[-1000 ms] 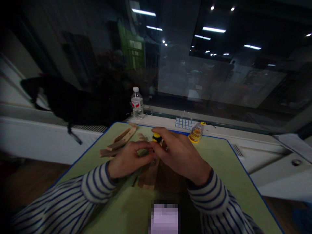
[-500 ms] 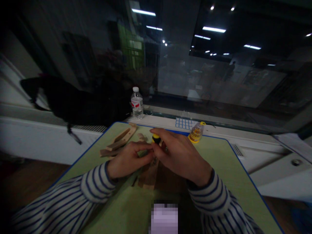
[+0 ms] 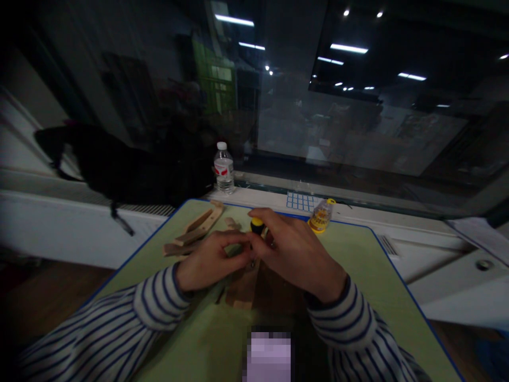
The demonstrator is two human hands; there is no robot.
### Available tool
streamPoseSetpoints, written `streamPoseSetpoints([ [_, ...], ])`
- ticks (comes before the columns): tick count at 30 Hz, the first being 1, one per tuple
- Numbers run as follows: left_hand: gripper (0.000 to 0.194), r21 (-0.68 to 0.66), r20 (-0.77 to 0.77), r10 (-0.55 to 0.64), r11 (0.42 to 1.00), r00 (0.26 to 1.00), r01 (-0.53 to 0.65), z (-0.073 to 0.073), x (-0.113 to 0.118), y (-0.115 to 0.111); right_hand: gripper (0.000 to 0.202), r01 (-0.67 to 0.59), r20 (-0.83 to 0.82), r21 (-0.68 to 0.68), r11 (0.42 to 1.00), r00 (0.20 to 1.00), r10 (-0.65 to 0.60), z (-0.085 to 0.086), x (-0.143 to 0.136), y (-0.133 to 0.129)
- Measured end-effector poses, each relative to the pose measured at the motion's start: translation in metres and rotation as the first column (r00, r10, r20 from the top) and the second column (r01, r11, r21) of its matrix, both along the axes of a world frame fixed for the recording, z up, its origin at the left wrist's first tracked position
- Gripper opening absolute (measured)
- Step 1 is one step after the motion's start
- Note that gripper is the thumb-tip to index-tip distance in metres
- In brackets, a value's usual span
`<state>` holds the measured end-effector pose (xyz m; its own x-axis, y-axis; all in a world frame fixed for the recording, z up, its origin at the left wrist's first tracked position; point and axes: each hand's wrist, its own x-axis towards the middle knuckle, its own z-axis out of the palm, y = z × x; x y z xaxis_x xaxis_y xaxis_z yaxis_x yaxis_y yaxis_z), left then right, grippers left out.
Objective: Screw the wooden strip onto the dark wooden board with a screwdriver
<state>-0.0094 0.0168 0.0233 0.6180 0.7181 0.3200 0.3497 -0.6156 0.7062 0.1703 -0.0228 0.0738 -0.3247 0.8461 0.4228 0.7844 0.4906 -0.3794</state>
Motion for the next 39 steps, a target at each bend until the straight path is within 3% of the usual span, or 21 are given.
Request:
streamPoseSetpoints([
  [11, 0.022, 0.008, 0.034, -0.025, 1.000, 0.999, 0.025, -0.0021, -0.0008, 0.0017, 0.040, -0.097, -0.015, 0.023, 0.995, 0.995, 0.097, 0.0000, 0.0010, -0.0016],
  [26, 0.023, -0.041, 0.010, -0.062, 0.997, 0.998, 0.062, -0.0053, 0.0007, 0.0018, 0.033, -0.055, 0.010, 0.048, 0.997, 0.998, 0.055, -0.0032, 0.0008, 0.0005],
  [34, 0.021, -0.001, 0.030, 0.012, 1.000, 0.999, -0.012, -0.0015, -0.0007, 0.0017, 0.034, -0.040, 0.019, 0.037, 0.999, 0.999, 0.039, 0.0000, 0.0003, 0.0007],
  [39, 0.023, 0.012, 0.031, -0.020, 1.000, 0.999, 0.020, -0.0052, -0.0007, 0.0033, 0.042, -0.088, -0.007, 0.011, 0.996, 0.996, 0.088, 0.0001, 0.0014, -0.0021],
])
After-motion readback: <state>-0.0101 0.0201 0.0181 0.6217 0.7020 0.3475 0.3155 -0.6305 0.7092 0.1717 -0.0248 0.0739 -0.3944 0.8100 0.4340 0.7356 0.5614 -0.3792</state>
